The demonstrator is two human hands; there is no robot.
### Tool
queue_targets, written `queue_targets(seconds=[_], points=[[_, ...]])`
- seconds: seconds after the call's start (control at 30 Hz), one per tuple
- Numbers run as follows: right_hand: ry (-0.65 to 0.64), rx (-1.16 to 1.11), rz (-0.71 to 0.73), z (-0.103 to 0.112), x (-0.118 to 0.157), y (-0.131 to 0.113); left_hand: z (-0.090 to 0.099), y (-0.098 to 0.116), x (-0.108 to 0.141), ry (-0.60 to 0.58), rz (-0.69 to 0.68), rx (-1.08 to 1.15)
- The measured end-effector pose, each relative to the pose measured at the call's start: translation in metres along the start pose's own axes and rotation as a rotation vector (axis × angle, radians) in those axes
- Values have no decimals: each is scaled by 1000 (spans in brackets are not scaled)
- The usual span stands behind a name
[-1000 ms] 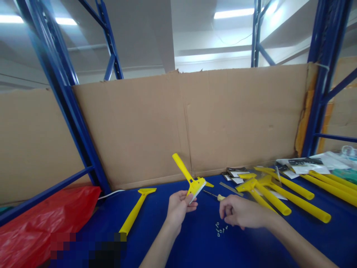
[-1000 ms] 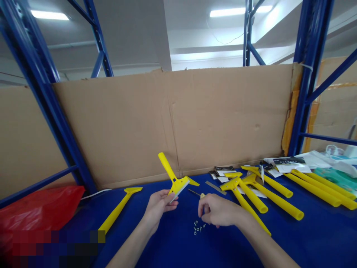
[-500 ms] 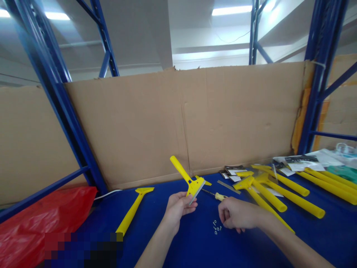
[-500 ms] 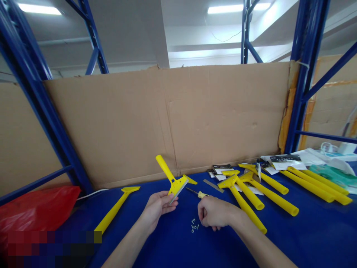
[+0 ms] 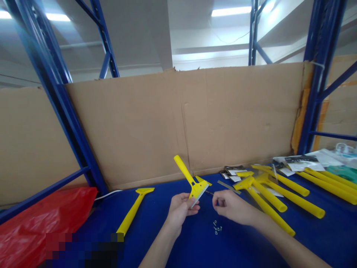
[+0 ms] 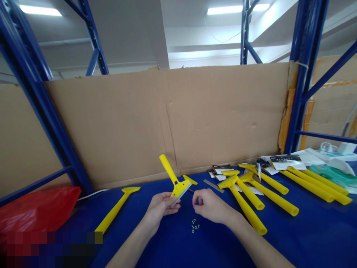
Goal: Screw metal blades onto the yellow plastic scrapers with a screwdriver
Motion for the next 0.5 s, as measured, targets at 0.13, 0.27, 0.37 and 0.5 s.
queue_targets(seconds=[0.13,0.27,0.37,0.5], points=[[145,-420,-1,-9,-7,-8,-6,1,4,-33,-14,20],[209,-602,24,-27,-16,-8,-12,0,6,-67,-45,7],[239,-616,63,-37,-24,-5,-15,-2,7,-71,-63,-4],[267,-607,66,-40,-30,-1,-17,-3,7,-93,-83,-15]])
Point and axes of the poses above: each hand's wrist, its own x-axis away from the middle knuckle, its own z-axis out of the back of the hand, y = z × x, the point moved 2 cm from there along -x, towards the middle knuckle, and after that the axes turned 2 degrees about -y, right-handed, at the moved point
